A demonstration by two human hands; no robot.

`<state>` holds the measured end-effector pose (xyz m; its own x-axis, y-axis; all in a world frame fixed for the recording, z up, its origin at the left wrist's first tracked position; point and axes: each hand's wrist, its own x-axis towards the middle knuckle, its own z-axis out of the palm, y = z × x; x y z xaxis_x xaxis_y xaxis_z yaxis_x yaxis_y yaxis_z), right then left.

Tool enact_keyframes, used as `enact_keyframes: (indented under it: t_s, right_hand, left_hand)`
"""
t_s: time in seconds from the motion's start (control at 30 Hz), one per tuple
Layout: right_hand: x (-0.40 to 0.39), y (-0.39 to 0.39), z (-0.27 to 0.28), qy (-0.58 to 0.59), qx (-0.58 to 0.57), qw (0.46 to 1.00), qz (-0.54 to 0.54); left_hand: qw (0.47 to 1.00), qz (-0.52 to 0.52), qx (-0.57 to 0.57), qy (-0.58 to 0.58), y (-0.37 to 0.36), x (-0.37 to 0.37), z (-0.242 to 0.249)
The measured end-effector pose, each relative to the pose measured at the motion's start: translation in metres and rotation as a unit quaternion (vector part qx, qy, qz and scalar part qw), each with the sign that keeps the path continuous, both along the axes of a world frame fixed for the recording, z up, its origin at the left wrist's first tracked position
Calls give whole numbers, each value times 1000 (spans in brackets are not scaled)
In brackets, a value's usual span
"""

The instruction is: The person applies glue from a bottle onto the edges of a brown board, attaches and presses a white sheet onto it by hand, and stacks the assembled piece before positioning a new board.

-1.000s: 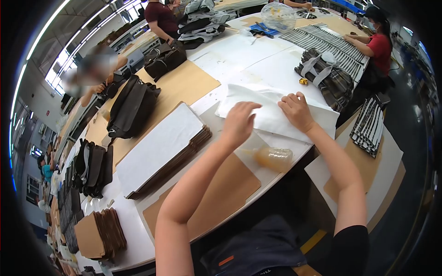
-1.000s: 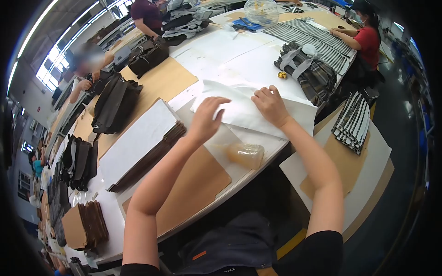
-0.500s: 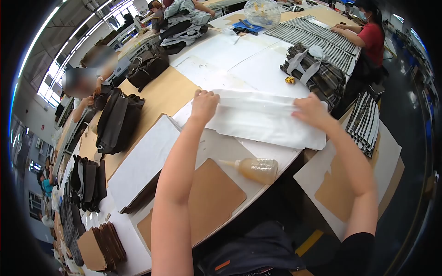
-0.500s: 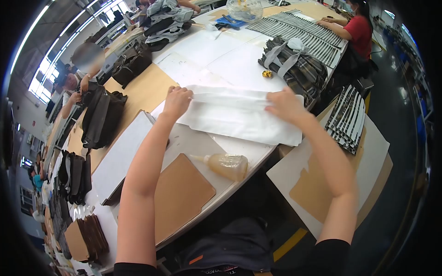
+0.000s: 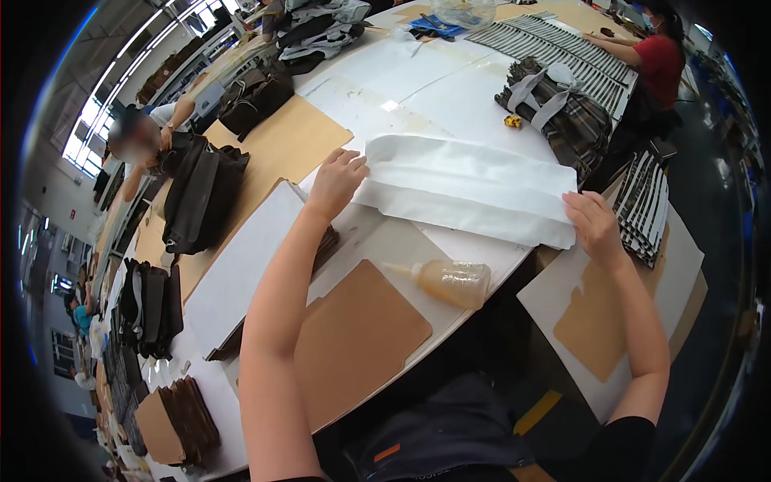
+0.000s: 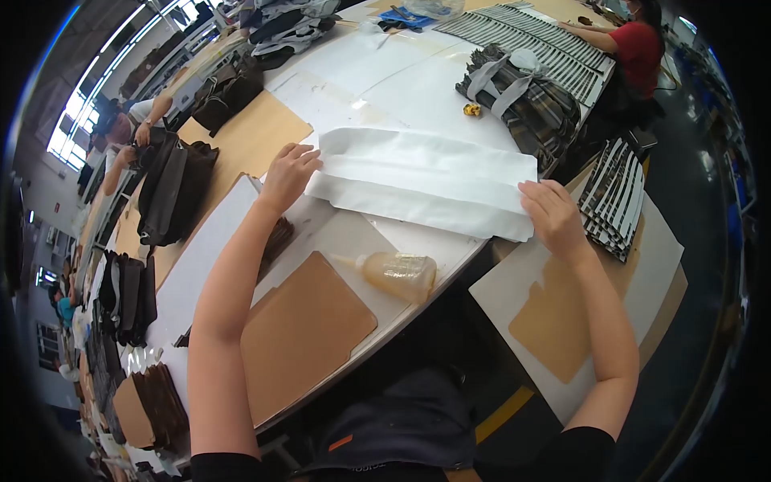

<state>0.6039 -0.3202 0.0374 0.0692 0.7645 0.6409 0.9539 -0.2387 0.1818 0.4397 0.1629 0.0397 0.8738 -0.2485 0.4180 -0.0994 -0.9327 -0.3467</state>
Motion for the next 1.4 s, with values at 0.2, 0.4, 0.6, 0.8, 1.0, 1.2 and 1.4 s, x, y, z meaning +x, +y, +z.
enact_keyframes:
  t_s: [0.2, 0.4, 0.6, 0.8, 1.0, 1.2, 1.4]
  right_hand:
    - [-18, -1, -8, -1, -33, 999, -6]
    - [-23, -6, -12, -2, -37, 999, -17]
    - [-31, -12, -6, 101, -33, 994, -30]
    - [-17, 0, -6, 242, 97, 961, -90]
    - [0, 15, 4, 388, -8, 903, -187]
    - [4, 12, -2, 352, -77, 912, -197]
    - [-65, 24, 32, 194, -1, 971, -139]
  left_hand:
    - [998, 18, 40, 38, -4, -11, -5]
    - [998, 27, 47, 42, -12, -20, -1]
    - [996, 49, 44, 56, -23, -24, -5]
    - [943, 238, -229, 40, -14, 3, 6]
    - [978, 94, -180, 44, -16, 17, -4]
    - [969, 136, -174, 108, -18, 20, 6]
    - [979, 105, -160, 66, -19, 13, -6]
